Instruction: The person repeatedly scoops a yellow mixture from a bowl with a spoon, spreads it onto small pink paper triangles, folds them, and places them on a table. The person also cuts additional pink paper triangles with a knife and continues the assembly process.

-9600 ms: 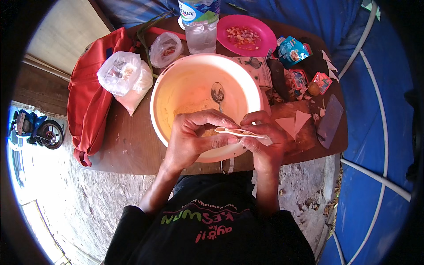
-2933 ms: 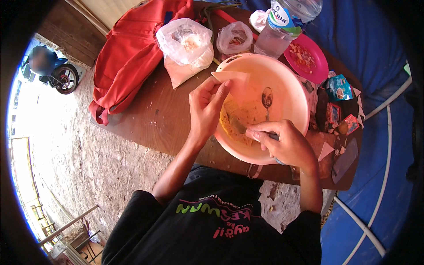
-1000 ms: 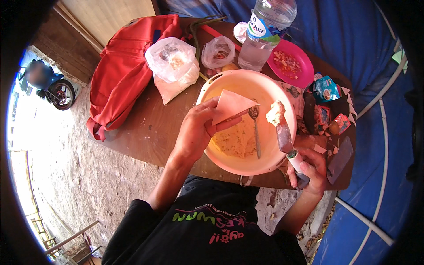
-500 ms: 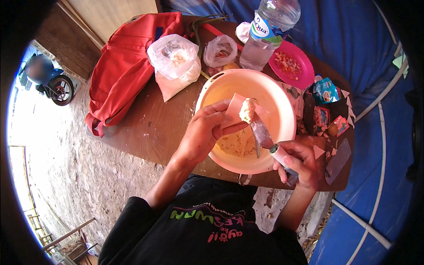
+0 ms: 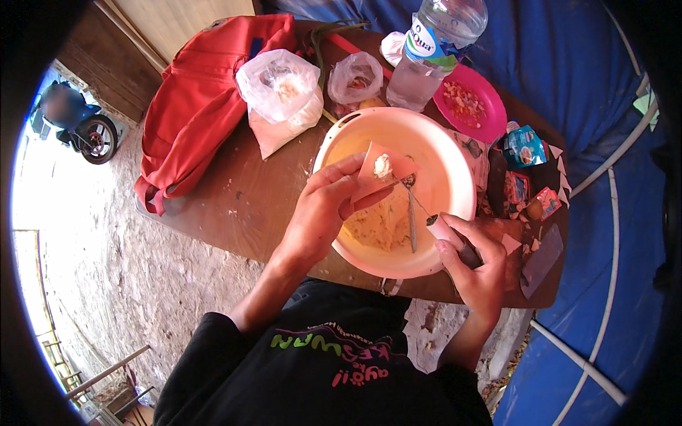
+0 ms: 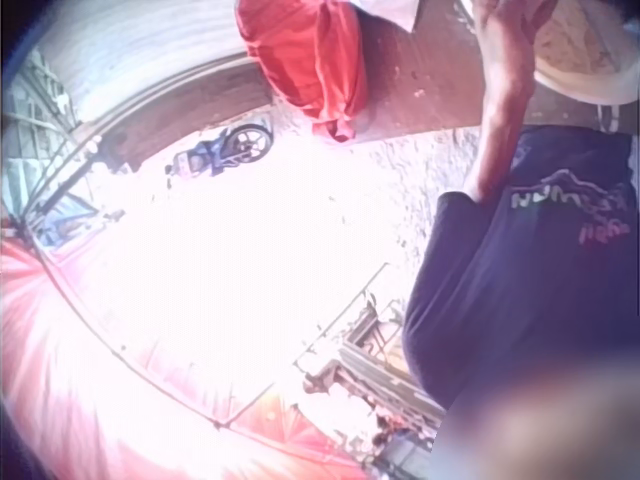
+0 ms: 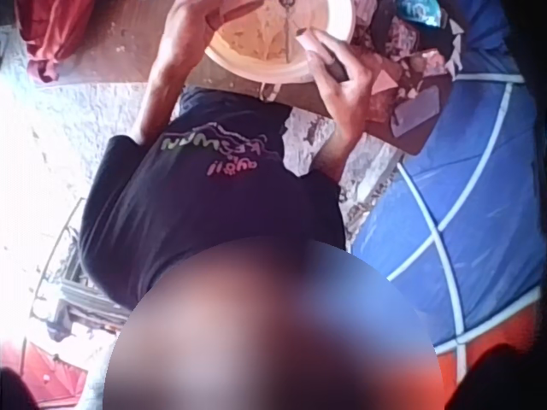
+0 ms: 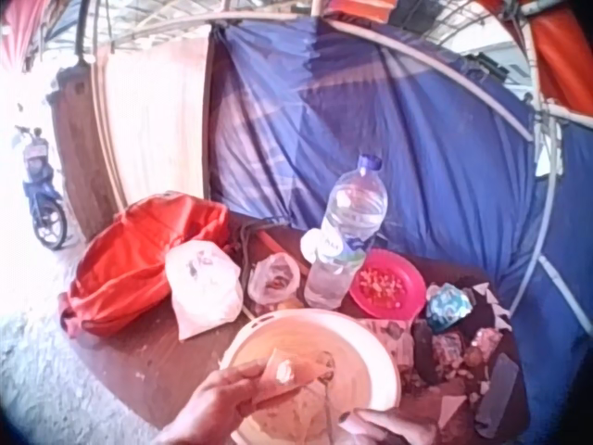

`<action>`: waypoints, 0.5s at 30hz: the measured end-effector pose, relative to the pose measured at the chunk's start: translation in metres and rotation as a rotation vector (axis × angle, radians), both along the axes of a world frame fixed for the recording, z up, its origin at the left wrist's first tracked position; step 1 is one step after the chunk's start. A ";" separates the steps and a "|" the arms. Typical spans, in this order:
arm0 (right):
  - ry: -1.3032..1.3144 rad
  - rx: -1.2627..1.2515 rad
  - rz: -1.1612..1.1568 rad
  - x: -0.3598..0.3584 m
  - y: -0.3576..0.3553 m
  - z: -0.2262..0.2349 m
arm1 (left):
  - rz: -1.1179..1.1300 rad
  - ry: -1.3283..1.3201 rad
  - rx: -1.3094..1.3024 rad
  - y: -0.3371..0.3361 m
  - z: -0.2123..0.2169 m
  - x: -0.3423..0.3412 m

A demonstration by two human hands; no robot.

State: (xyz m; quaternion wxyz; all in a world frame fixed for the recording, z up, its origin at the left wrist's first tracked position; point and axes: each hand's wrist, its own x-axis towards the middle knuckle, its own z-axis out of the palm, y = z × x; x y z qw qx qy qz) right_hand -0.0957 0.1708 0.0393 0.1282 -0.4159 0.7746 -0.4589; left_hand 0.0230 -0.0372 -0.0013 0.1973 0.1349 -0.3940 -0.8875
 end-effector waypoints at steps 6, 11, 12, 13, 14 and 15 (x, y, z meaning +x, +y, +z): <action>0.210 0.017 -0.064 0.003 -0.002 -0.003 | -0.057 -0.016 0.147 -0.008 -0.001 0.002; 0.313 0.045 -0.079 0.003 0.000 -0.009 | -0.092 -0.145 0.057 -0.012 0.002 0.001; 0.339 0.057 -0.093 0.002 0.001 -0.010 | -0.092 -0.158 0.049 -0.012 0.002 0.001; 0.353 0.067 -0.108 0.002 0.002 -0.011 | -0.093 -0.161 0.047 -0.011 0.001 0.001; 0.354 0.074 -0.127 0.001 0.003 -0.013 | -0.095 -0.163 0.043 -0.010 0.000 0.001; 0.380 0.077 -0.124 0.000 0.004 -0.014 | -0.099 -0.134 0.041 -0.009 -0.002 0.001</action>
